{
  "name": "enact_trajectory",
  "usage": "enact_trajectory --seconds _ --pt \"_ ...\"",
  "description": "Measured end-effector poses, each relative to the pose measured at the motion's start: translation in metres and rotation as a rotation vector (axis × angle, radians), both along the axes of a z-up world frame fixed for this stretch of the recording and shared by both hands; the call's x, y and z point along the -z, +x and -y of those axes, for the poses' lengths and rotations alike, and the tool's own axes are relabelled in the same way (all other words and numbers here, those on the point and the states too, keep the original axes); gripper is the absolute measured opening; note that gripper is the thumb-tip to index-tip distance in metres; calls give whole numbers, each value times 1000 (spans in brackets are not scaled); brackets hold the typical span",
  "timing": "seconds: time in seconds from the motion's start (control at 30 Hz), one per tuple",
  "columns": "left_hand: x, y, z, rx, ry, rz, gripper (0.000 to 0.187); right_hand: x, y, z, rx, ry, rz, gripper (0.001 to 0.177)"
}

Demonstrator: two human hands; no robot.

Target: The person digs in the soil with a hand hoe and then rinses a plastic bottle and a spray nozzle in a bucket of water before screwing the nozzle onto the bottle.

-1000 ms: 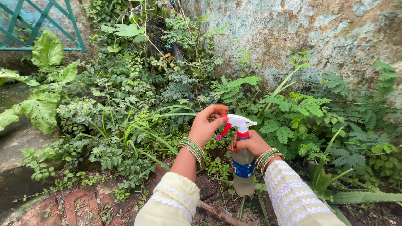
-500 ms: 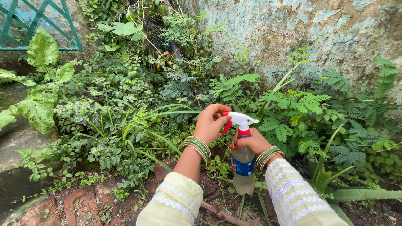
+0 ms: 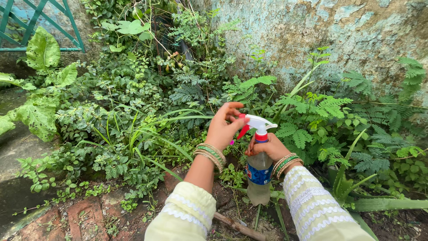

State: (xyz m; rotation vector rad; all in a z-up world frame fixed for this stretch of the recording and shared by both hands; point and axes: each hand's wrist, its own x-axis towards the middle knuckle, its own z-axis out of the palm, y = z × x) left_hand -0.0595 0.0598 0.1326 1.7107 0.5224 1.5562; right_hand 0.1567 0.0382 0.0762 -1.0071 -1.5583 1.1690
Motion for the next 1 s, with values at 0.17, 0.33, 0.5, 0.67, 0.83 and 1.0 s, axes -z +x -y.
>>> enact_trajectory --seconds 0.17,0.33,0.5,0.67,0.83,1.0 --pt "18 -1 -20 -20 -121 -128 19 2 2 -2 -12 7 91 8" --pt "16 7 -12 -296 -84 -254 28 7 3 -3 -24 14 33 8" --pt "13 -3 -10 118 61 -46 34 9 5 -2 -15 -2 27 9" --pt "14 6 -14 -240 -228 -295 34 8 1 -1 -10 -7 85 9" --pt "13 5 -14 -349 -356 -198 52 10 3 -1 -29 -8 41 8" --pt "11 -4 -20 64 -749 355 29 10 6 -2 -5 -34 -4 8"
